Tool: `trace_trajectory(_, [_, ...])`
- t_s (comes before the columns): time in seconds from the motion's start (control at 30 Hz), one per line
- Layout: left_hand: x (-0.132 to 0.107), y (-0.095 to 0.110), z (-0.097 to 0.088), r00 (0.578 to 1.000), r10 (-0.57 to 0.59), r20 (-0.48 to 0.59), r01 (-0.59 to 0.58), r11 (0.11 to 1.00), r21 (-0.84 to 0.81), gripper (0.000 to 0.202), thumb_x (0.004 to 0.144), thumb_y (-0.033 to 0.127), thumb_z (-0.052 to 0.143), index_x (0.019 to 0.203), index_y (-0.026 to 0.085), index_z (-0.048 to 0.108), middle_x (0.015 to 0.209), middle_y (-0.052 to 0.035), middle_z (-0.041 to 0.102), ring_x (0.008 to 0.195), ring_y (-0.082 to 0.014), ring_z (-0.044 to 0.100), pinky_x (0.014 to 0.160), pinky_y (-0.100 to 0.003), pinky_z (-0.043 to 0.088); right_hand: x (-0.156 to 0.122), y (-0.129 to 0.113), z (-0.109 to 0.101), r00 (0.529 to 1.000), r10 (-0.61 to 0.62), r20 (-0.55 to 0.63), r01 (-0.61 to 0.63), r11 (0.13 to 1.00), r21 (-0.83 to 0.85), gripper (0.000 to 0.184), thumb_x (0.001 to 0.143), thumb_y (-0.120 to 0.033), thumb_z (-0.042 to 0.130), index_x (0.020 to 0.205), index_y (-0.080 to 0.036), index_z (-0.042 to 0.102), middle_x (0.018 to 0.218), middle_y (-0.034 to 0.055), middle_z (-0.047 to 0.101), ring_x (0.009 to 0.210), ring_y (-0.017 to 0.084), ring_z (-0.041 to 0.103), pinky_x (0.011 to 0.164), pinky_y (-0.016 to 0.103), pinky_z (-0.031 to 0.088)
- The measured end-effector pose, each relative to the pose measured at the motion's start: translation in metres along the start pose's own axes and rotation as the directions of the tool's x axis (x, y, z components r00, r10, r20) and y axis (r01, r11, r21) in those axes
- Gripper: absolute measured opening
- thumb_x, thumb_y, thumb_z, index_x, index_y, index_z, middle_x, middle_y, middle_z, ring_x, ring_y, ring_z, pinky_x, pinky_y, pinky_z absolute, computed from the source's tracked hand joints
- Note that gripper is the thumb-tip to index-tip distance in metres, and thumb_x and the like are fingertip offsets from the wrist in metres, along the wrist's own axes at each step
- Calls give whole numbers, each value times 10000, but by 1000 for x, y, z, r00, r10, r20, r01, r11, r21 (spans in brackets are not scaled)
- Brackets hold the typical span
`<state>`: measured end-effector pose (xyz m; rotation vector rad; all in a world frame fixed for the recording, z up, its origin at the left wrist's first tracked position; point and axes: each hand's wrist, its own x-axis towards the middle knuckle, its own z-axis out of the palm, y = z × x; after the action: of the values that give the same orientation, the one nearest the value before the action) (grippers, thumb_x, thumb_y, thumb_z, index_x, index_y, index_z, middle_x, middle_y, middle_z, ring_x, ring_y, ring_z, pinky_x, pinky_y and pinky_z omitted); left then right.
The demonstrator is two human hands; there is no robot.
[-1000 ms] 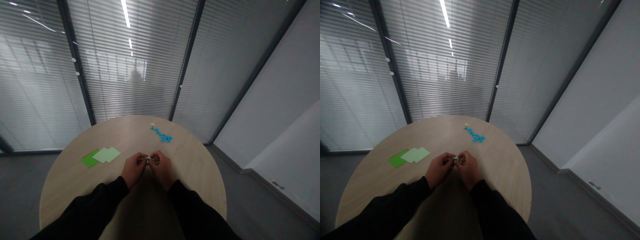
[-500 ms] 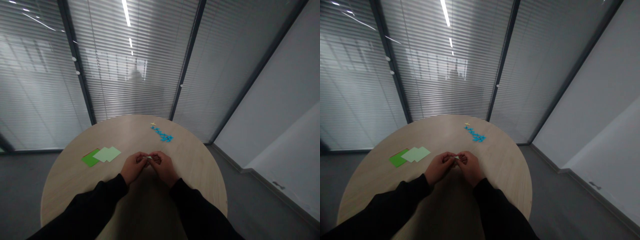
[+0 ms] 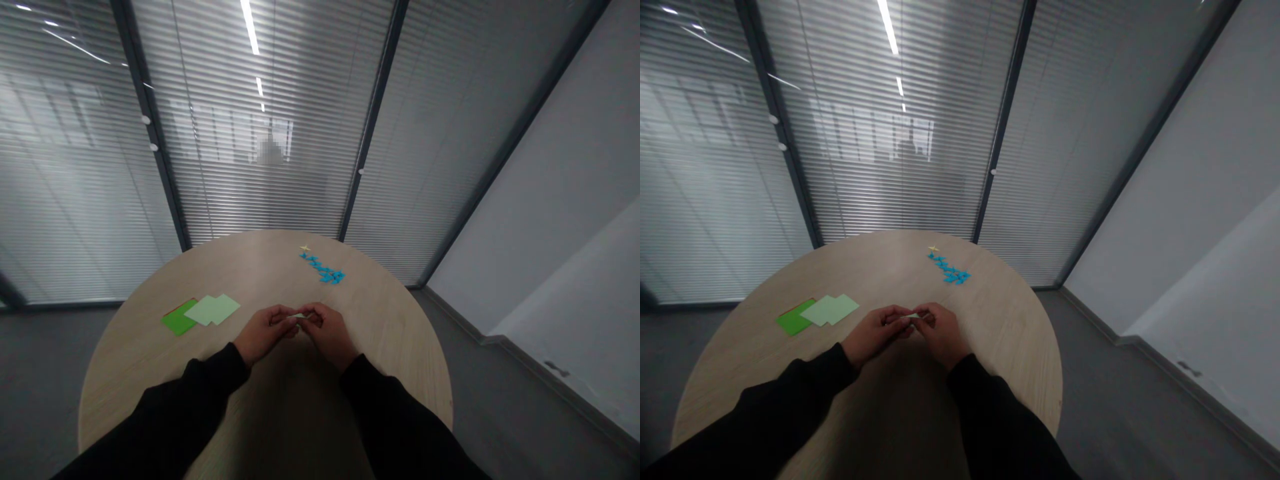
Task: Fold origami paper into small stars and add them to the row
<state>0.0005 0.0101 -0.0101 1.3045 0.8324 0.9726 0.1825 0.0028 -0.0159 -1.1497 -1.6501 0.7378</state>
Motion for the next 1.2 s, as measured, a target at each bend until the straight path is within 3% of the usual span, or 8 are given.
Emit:
trace_trajectory(0.27, [1, 2, -1, 993, -115, -33, 102, 957, -272, 317, 784, 353, 805, 964, 124, 680, 898, -95, 746, 781, -155, 707, 815, -312, 578, 2, -3, -2, 999, 52, 11, -53, 990, 132, 259, 773, -348, 765, 967, -188, 705, 789, 11, 690, 664, 144, 624, 618, 253, 495])
trace_trajectory(0.5, [-3, 7, 1, 983, -181, -17, 159, 903, -400, 198, 811, 209, 768, 968, 133, 673, 880, -88, 750, 766, -154, 722, 796, -294, 592, 2, -7, -4, 996, 91, -20, -85, 977, 195, 248, 785, -395, 749, 907, -183, 704, 693, -4, 657, 629, 144, 595, 611, 261, 485])
trace_trajectory(0.63, [-3, 8, 3, 982, -187, -5, 172, 912, -372, 247, 820, 214, 762, 1035, 136, 670, 920, -97, 750, 773, -153, 719, 805, -301, 591, 2, -4, -3, 991, 129, 28, -132, 959, 252, 257, 788, -416, 738, 885, -180, 701, 688, 4, 671, 599, 142, 593, 580, 262, 480])
trace_trajectory(0.83, [-2, 3, 3, 988, -150, 19, 147, 918, -369, 289, 766, 295, 832, 911, 147, 630, 883, -70, 735, 779, -161, 727, 761, -287, 596, 2, -4, -3, 991, 124, 58, -136, 950, 281, 221, 770, -373, 754, 842, -172, 698, 635, -8, 654, 583, 139, 593, 574, 258, 466])
trace_trajectory(1.03, [0, -2, 4, 992, -124, -27, 108, 936, -336, 361, 727, 346, 861, 927, 122, 661, 884, -77, 740, 760, -158, 723, 748, -286, 599, 1, -4, -3, 989, 106, 104, -132, 945, 298, 231, 773, -334, 733, 932, -170, 697, 720, 10, 695, 645, 147, 630, 621, 265, 482])
trace_trajectory(1.2, [1, -5, 8, 997, -60, -42, 48, 966, -253, 430, 703, 412, 867, 956, 120, 679, 888, -81, 755, 783, -161, 721, 779, -303, 593, 1, -6, 1, 987, 146, 66, -158, 954, 253, 204, 758, -280, 680, 930, -171, 675, 733, 11, 690, 639, 147, 625, 597, 255, 478])
